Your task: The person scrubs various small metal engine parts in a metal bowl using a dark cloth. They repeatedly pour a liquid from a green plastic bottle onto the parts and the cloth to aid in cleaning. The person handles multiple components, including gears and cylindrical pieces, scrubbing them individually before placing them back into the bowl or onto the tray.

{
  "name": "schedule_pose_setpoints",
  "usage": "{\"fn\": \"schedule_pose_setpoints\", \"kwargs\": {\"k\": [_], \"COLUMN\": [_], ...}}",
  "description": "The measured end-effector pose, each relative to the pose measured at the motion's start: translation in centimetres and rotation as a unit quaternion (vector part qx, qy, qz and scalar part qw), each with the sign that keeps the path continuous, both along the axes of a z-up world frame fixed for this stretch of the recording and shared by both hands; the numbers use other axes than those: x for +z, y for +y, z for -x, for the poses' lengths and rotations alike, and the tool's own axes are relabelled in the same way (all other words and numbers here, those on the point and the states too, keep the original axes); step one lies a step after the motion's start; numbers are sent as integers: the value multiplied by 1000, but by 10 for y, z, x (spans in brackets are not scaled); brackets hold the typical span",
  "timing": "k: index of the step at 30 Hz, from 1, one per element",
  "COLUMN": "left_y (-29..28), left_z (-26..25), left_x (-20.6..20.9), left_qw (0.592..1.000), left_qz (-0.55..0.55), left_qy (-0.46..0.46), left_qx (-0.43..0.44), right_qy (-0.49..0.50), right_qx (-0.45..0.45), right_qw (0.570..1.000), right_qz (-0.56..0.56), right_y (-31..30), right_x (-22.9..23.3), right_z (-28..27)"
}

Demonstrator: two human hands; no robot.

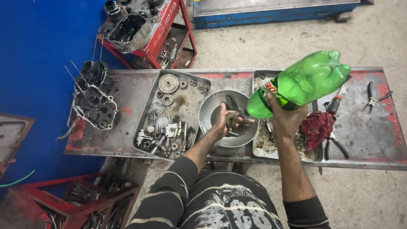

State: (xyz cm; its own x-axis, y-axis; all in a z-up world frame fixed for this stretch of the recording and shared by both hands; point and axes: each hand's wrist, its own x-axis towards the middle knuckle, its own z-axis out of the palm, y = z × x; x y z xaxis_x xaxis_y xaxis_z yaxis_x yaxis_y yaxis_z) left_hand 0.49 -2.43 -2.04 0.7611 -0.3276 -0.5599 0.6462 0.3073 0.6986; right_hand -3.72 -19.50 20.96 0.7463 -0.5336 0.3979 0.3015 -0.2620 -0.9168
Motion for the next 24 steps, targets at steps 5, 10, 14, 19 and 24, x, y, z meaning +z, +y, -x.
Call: {"fn": "schedule_pose_setpoints", "kwargs": {"k": [5,10,14,19,24], "left_y": [-2,0,2,-4,-9], "left_z": [-6,-11,-11,-14,-14], "left_x": [-10,-20,-9,-21,-46], "left_qw": [1000,1000,1000,1000,991], "left_qz": [17,17,12,8,-8], "left_qy": [-9,-9,-1,13,-2], "left_qx": [-2,-1,21,24,133], "right_qy": [20,2,-23,-27,8], "right_qx": [13,27,28,32,28], "right_qw": [1000,999,999,999,1000], "right_qz": [-19,-18,4,-8,-8], "right_y": [5,-1,-6,-4,-15], "right_x": [-4,-13,-9,-5,-19], "right_z": [-2,-6,-6,-3,-4]}}
